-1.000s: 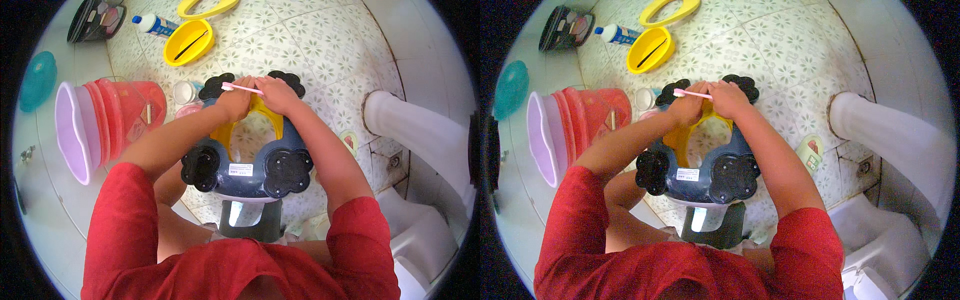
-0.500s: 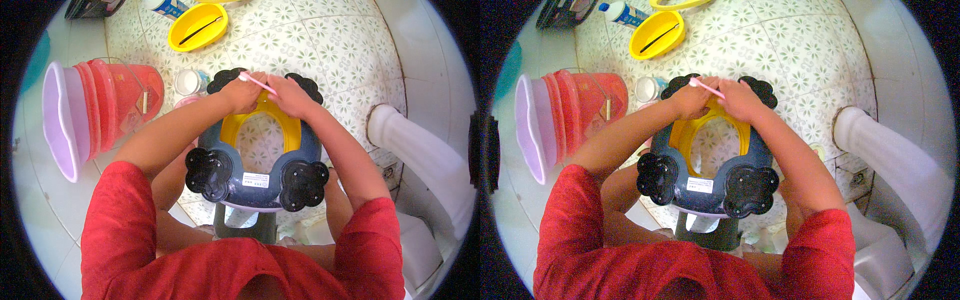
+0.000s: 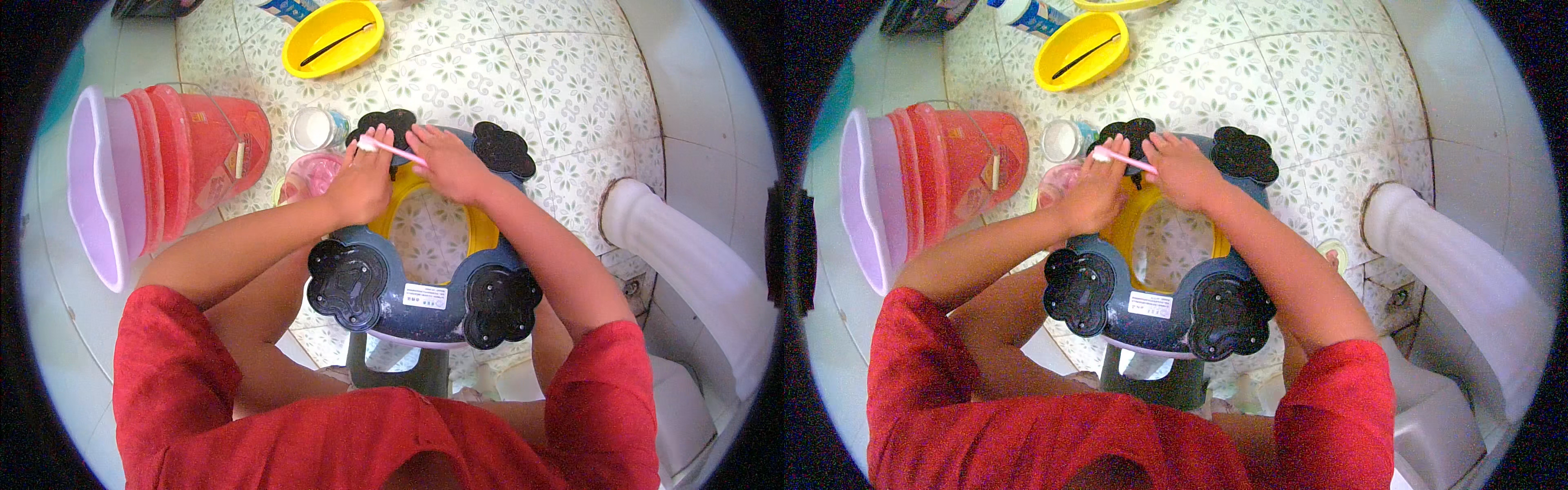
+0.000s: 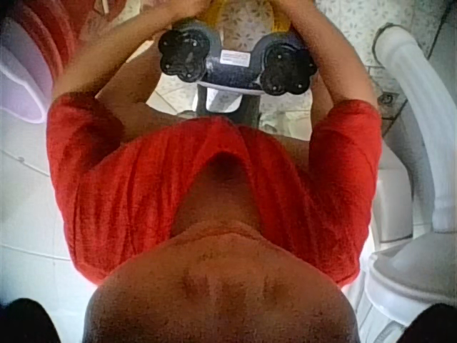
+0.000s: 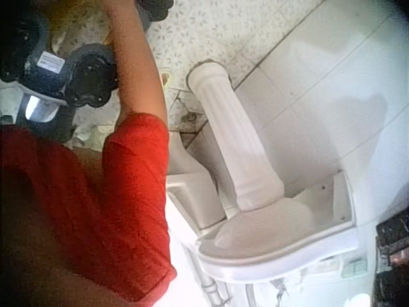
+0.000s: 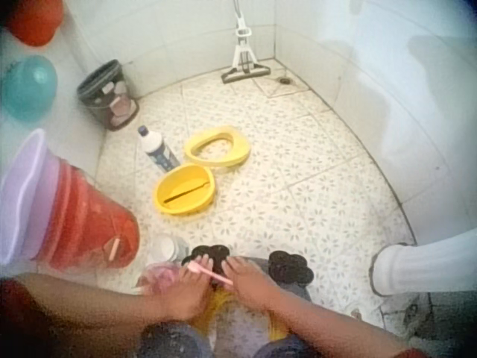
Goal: The person cleans a plastic child's potty by scrubbing its surfaces with a toothbrush, pouring cleaning powder onto it, washing hands and tools in a basin under running water, and scrubbing the potty further with the toothbrush.
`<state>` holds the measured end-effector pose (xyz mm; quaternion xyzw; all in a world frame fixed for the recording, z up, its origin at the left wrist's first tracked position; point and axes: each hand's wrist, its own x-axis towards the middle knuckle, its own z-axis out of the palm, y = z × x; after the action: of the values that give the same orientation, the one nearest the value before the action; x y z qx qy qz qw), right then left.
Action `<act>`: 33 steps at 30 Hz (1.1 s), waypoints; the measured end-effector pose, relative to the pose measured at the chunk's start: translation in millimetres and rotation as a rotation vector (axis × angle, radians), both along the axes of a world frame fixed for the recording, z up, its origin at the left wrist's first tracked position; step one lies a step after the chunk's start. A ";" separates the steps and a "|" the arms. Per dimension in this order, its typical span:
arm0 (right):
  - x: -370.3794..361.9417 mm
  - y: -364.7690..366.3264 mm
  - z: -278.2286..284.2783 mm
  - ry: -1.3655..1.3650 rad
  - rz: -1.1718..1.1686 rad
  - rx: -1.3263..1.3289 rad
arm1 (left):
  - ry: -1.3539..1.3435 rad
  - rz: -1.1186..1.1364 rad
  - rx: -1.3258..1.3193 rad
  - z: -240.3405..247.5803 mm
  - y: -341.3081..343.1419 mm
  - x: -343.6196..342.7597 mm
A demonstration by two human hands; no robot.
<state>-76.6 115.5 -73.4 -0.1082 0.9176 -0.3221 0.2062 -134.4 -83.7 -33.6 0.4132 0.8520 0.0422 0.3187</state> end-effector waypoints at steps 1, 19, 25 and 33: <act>5.8 -2.9 3.9 0.166 0.045 -0.067 | 0.039 0.036 0.004 -1.8 -2.5 -1.3; 14.6 6.7 7.5 0.086 -0.072 0.025 | -0.513 0.814 0.416 -7.9 -13.5 -9.8; -32.3 48.5 -16.4 -0.306 -0.230 -0.047 | -0.307 0.758 0.352 -9.4 20.4 -11.7; -62.2 54.9 -4.7 -0.195 -0.221 -0.037 | -0.260 0.776 0.286 -16.6 53.4 -38.2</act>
<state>-138.8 170.4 -78.1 0.0213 0.8935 -0.3688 0.2554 -172.6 -30.4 -50.2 0.0937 0.8825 0.3282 0.3234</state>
